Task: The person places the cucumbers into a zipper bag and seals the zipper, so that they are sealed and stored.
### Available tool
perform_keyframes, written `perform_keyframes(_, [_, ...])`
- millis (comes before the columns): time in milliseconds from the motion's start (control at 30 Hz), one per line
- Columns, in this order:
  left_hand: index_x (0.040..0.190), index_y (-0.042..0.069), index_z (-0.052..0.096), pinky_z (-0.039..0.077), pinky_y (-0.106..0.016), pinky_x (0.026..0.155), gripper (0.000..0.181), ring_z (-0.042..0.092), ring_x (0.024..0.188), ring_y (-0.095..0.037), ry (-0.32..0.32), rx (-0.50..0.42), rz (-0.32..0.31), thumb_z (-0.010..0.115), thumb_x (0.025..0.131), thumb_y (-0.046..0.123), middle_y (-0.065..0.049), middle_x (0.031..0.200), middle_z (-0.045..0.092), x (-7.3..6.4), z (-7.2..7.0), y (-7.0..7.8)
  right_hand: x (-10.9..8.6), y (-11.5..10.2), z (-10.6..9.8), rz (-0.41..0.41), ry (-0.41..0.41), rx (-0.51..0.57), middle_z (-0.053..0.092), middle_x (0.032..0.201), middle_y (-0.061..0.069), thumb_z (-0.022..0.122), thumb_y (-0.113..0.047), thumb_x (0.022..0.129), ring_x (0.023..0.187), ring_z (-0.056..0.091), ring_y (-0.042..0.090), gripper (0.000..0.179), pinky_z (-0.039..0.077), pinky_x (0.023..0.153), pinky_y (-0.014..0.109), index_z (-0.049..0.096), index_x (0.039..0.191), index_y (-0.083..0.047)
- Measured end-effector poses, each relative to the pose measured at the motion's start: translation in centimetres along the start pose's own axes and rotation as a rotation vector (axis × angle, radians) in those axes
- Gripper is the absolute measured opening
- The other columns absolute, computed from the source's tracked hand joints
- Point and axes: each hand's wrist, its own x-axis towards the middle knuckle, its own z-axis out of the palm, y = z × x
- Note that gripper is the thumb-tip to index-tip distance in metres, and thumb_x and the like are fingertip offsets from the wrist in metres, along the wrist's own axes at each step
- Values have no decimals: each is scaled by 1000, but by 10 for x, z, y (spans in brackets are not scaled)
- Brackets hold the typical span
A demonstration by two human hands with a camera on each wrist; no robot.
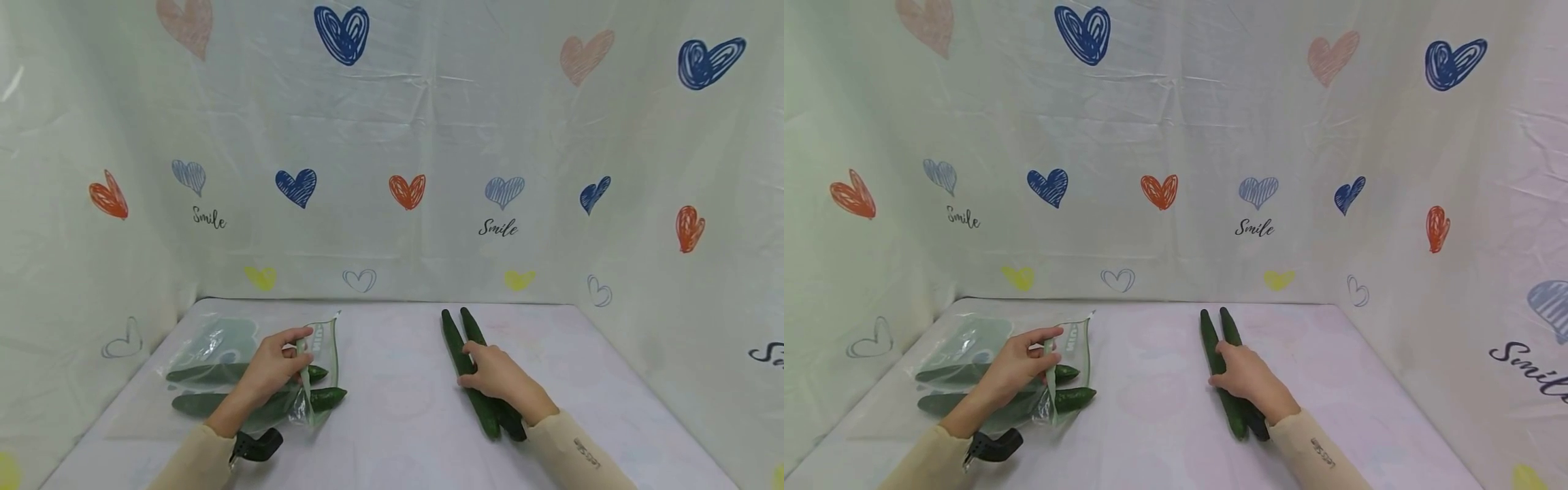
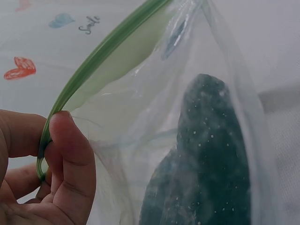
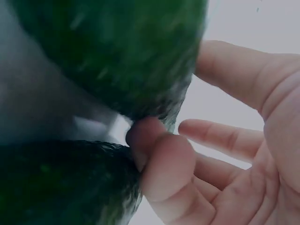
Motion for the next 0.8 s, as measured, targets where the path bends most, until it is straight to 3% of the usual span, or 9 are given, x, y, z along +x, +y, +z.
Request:
perform_keyframes(233, [136,-2,50,52,-33,52,51,50,52,-19,-4,9,4,63,86,-2,-1,57,39,0,1,0,2,-1,4,3,-15,-7,62,94,7,81,-26,75,85,58,21,57,49,72,41,56,123,-9])
perform_keyframes(467, [136,-1,50,52,-34,53,52,49,52,-20,-8,6,1,64,86,-2,0,57,38,1,1,0,2,2,6,19,-11,52,56,80,1,80,-23,77,71,52,15,55,47,64,36,56,124,-8])
perform_keyframes(633, [136,-2,49,52,-34,53,52,50,52,-21,-7,14,3,64,86,-2,-1,57,38,1,2,-2,4,-5,9,-16,-29,140,57,78,1,79,-22,78,66,52,14,52,45,58,33,57,122,-9])
perform_keyframes(800, [137,-2,47,52,-34,53,54,49,52,-21,-12,18,4,64,87,0,-1,56,37,1,1,-4,7,-21,14,-92,-100,191,58,82,1,79,-23,78,65,54,15,52,46,57,32,57,123,-10])
